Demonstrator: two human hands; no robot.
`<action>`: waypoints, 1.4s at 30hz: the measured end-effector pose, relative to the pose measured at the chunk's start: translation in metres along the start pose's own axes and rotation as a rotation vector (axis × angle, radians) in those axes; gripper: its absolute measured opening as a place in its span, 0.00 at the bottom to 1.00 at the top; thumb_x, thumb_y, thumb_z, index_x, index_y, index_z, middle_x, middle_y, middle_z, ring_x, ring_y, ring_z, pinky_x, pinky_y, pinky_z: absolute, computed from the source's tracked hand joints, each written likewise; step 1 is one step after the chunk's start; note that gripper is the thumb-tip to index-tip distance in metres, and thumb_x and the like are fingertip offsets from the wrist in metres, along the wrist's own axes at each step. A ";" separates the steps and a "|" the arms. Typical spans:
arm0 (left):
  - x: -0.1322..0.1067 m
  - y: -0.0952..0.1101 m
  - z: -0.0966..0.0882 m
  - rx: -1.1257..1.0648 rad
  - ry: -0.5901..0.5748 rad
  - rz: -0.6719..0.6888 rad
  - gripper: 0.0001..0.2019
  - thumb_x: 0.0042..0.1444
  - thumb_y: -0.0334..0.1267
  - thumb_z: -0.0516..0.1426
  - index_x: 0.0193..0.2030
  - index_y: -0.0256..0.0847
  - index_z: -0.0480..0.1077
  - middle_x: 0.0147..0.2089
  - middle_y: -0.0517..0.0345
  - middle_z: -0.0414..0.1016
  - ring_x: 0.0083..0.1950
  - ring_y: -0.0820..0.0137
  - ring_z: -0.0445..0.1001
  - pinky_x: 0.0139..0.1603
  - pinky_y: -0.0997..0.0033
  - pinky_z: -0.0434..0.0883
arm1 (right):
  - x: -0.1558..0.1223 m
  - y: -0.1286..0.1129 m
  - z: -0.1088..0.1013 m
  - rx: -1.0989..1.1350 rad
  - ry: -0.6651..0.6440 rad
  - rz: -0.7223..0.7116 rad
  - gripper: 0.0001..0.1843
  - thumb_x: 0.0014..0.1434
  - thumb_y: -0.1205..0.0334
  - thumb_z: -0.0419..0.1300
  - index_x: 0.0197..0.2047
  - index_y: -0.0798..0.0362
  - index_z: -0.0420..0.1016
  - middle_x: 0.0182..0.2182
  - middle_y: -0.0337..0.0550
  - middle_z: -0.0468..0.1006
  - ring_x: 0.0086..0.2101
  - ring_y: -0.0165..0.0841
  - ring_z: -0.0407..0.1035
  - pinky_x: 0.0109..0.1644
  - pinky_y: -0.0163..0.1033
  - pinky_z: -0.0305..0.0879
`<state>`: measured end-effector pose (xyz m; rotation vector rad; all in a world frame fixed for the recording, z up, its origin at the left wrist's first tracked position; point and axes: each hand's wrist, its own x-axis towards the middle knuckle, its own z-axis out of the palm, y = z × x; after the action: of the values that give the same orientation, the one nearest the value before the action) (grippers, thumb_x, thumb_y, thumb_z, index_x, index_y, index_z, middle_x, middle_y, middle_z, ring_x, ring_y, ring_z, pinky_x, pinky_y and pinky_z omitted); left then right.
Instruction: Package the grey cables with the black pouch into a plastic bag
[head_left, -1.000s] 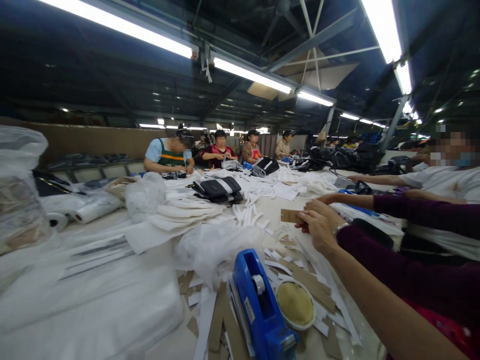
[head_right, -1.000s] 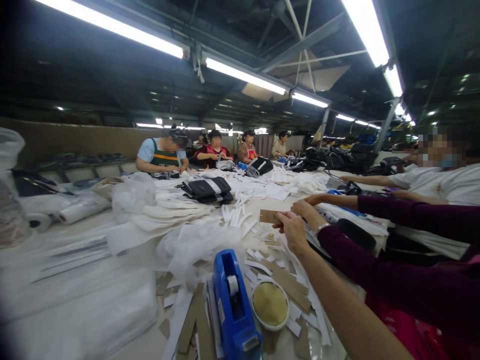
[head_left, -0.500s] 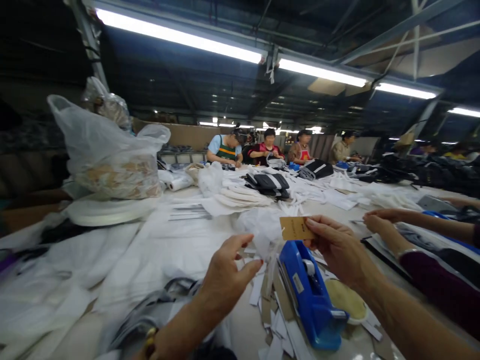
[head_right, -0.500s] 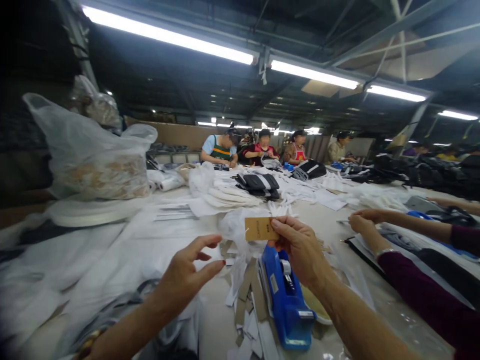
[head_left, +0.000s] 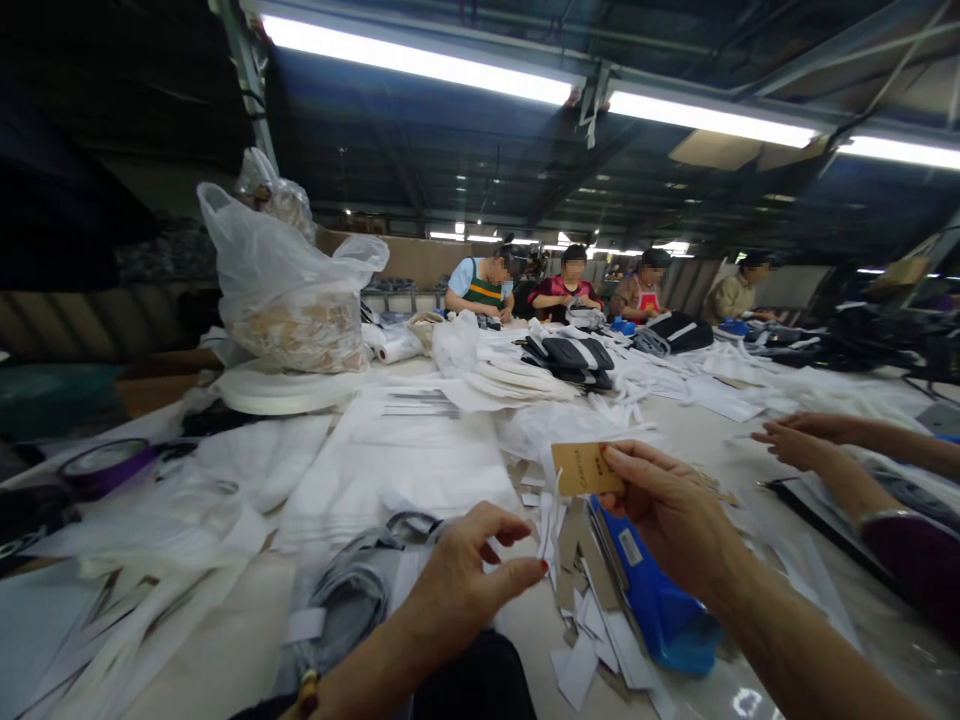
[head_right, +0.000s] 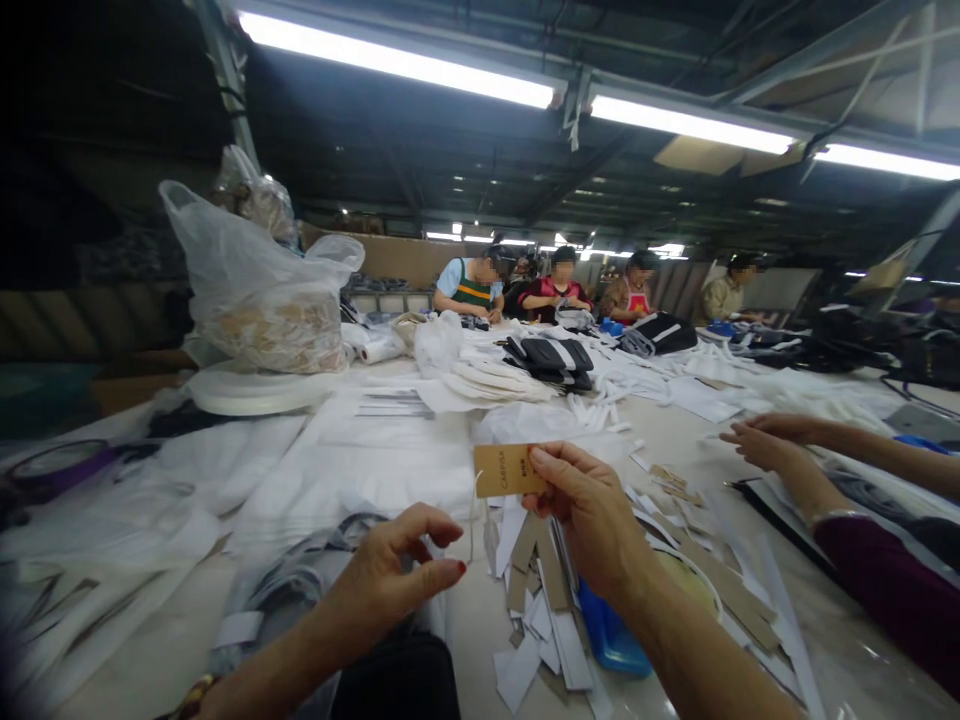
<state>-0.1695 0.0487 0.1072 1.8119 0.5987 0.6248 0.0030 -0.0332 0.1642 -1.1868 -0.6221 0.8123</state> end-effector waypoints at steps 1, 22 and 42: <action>0.000 -0.003 0.004 0.019 0.018 0.015 0.11 0.45 0.40 0.60 0.37 0.41 0.73 0.38 0.58 0.73 0.36 0.70 0.67 0.36 0.72 0.62 | 0.000 0.000 0.000 0.000 -0.003 0.002 0.18 0.36 0.55 0.71 0.27 0.56 0.72 0.22 0.37 0.73 0.18 0.23 0.63 0.20 0.28 0.56; -0.001 -0.021 0.015 -0.338 -0.083 -0.126 0.12 0.40 0.41 0.58 0.30 0.36 0.72 0.29 0.56 0.72 0.29 0.71 0.65 0.33 0.71 0.61 | -0.003 0.023 0.001 0.051 -0.003 0.048 0.17 0.37 0.56 0.72 0.27 0.56 0.74 0.24 0.36 0.71 0.21 0.23 0.63 0.21 0.26 0.59; -0.001 -0.021 0.003 -0.409 0.003 -0.181 0.11 0.43 0.43 0.57 0.27 0.36 0.66 0.26 0.56 0.71 0.27 0.72 0.68 0.27 0.75 0.62 | -0.010 0.031 -0.019 0.136 0.144 0.069 0.20 0.30 0.59 0.75 0.26 0.56 0.73 0.23 0.37 0.73 0.18 0.23 0.63 0.17 0.25 0.58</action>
<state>-0.1699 0.0521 0.0863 1.3592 0.5820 0.5791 0.0054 -0.0462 0.1293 -1.1354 -0.4039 0.8068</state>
